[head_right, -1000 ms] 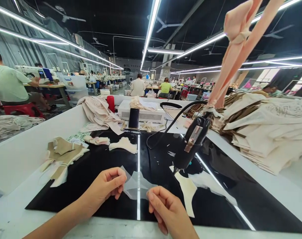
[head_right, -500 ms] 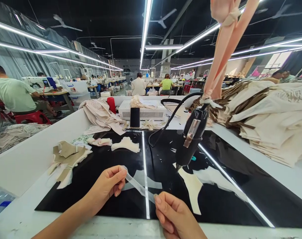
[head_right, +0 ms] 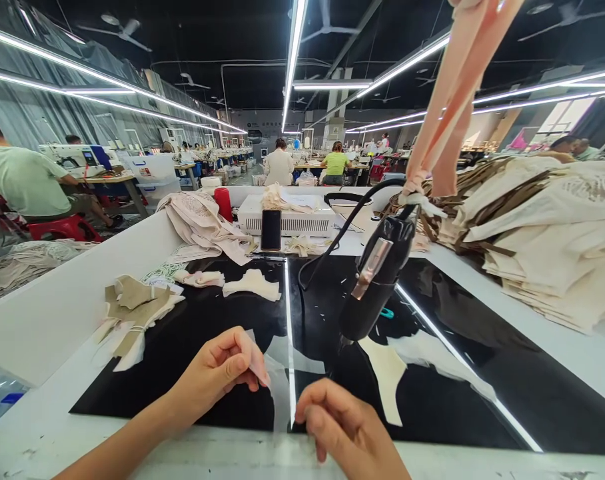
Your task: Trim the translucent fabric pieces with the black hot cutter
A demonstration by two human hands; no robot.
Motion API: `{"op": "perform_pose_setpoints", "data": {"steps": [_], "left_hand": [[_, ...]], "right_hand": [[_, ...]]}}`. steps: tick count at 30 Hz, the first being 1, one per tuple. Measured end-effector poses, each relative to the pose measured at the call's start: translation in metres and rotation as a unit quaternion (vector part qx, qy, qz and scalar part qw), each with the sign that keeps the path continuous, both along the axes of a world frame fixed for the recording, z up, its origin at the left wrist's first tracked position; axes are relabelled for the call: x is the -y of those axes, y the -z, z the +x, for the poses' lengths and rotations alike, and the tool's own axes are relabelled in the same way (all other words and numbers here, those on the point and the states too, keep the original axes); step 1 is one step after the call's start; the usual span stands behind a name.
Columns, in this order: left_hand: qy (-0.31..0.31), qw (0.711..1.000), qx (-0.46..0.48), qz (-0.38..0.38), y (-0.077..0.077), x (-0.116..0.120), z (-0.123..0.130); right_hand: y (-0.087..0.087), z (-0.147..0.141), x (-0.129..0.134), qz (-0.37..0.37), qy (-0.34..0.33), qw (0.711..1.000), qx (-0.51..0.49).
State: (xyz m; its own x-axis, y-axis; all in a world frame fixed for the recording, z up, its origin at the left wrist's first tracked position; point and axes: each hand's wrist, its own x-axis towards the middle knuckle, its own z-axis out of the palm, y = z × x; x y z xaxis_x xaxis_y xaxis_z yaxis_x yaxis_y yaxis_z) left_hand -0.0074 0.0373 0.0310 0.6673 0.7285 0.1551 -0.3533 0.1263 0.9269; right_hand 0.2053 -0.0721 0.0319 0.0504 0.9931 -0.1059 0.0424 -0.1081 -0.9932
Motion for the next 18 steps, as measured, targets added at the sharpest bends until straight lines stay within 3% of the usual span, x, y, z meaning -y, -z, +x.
{"op": "perform_pose_setpoints", "data": {"steps": [4, 6, 10, 12, 15, 18], "left_hand": [[0.035, 0.998, 0.033, 0.039, -0.003, 0.003, -0.001], [0.05, 0.997, 0.032, 0.053, -0.002, 0.005, -0.002], [0.053, 0.996, -0.011, 0.066, 0.002, 0.007, -0.004], [0.05, 0.995, -0.034, 0.074, 0.002, 0.008, -0.005], [0.045, 0.993, -0.058, 0.088, -0.001, 0.008, -0.005], [0.006, 0.992, -0.095, 0.086, -0.002, 0.009, -0.003]], "right_hand": [[0.002, 0.0, -0.007, -0.013, 0.083, 0.996, -0.02], [0.004, -0.005, -0.009, -0.028, 0.064, 0.997, -0.017], [0.004, -0.018, -0.014, -0.045, -0.042, 0.995, -0.076], [0.003, -0.022, -0.016, -0.044, -0.037, 0.994, -0.094], [0.001, -0.022, -0.02, -0.019, 0.021, 0.998, -0.05], [0.0, -0.02, -0.024, 0.034, 0.037, 0.998, 0.035]]}}
